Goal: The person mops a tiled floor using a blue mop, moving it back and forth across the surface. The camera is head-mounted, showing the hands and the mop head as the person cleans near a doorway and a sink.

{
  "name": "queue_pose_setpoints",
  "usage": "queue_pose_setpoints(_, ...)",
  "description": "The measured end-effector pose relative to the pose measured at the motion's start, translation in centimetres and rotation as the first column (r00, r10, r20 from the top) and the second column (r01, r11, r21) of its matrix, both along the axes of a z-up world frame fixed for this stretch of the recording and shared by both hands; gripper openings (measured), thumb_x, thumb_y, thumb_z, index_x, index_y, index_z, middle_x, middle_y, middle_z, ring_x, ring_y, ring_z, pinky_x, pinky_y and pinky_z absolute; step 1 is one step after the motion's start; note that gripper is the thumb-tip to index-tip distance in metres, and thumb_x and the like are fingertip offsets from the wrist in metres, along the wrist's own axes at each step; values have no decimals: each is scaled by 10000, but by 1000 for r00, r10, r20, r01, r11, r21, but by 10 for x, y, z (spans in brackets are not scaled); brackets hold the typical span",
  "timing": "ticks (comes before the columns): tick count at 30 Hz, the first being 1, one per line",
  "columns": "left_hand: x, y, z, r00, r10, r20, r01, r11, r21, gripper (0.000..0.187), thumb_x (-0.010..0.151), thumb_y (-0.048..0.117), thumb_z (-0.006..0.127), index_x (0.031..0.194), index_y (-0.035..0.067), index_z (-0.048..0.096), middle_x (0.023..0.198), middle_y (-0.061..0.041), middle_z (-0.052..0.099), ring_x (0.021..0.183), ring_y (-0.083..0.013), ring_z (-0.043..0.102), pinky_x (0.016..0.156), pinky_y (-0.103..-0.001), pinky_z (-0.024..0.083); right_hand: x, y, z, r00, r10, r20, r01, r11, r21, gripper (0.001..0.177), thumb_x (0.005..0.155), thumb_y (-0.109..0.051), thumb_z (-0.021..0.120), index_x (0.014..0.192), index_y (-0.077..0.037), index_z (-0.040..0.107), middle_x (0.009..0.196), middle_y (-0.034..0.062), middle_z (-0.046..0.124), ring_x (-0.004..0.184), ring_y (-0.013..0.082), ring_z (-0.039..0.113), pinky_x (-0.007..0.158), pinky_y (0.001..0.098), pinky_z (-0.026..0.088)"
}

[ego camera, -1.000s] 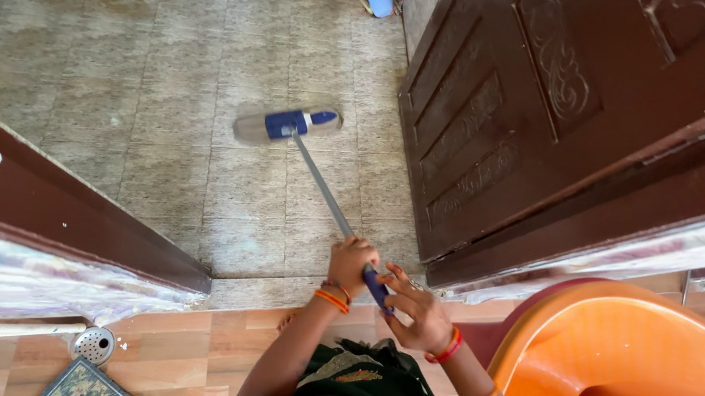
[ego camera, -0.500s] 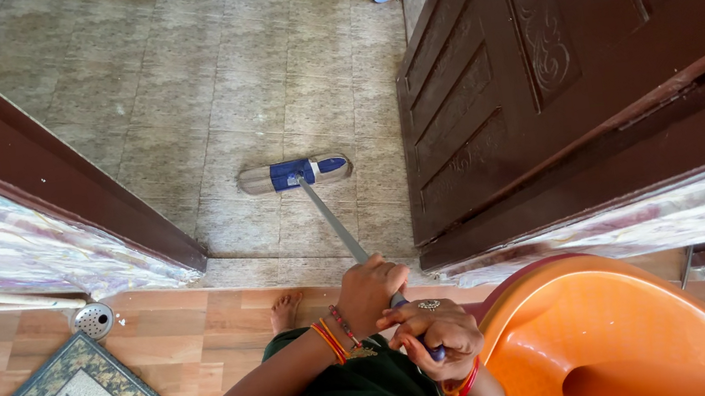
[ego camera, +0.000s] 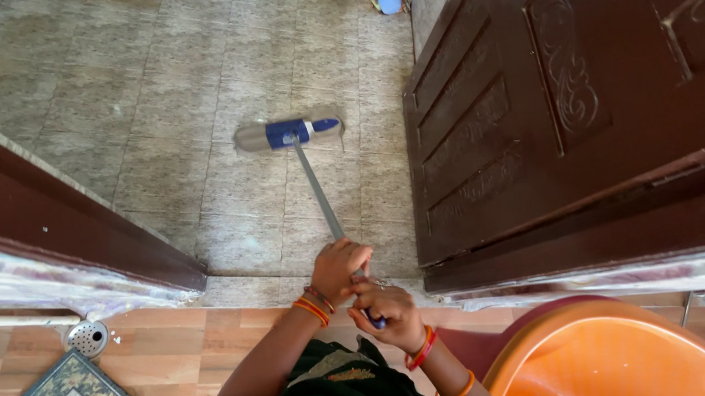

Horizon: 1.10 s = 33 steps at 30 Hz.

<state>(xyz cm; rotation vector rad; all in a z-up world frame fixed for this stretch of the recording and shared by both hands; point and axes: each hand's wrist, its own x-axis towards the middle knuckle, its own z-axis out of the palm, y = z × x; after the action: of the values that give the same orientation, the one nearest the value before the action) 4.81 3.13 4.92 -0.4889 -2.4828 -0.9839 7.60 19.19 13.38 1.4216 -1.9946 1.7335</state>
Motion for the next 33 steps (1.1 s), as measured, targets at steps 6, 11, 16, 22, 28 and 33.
queue_pose_setpoints(6,-66,-41,-111,932,-44,360,132,966,-223,201,779,205,702,945,120,628,1076,-49,635,1173,-268,560,791,-429,547,-50,-11,-99,1000,-21,3,15,811,584,232,830,2,814,826,-39,586,1117,64,728,1183,281,692,850,399,587)
queue_pose_setpoints(11,-77,-38,-111,870,107,482,177,844,-506,294,803,90,658,1092,149,664,1434,-46,503,1427,-213,343,850,-537,521,-55,-11,-176,999,36,35,-50,738,673,234,723,99,739,763,-26,545,1330,77,673,1417,365,507,884,410,594)
queue_pose_setpoints(16,-45,-24,-109,804,135,580,194,862,-469,240,933,94,591,1162,137,652,1433,-15,531,1486,-175,316,954,-570,476,-23,1,-177,966,-66,249,-138,685,716,231,745,31,795,833,-15,587,1360,102,626,1393,397,459,923,467,540)
queue_pose_setpoints(22,-5,13,-116,872,54,486,207,860,-466,207,864,93,625,1054,137,694,1252,-35,627,1353,-217,431,1112,-675,294,26,39,-112,988,-63,139,-23,840,542,258,712,-35,873,758,-7,621,1192,180,727,1088,348,700,1117,483,483)
queue_pose_setpoints(28,36,73,-53,941,-169,295,203,975,-90,130,880,249,670,962,157,710,878,-7,719,966,-222,659,1005,-410,462,65,89,10,984,-170,62,136,922,363,250,747,26,828,664,-11,595,1013,175,794,1029,293,770,1076,495,530)
queue_pose_setpoints(33,73,98,43,924,-381,28,362,896,258,346,795,395,724,995,116,678,811,-12,706,805,-240,709,783,-403,499,97,110,94,973,-233,-3,230,961,155,363,785,45,812,613,-27,500,911,156,784,998,341,796,850,399,658)
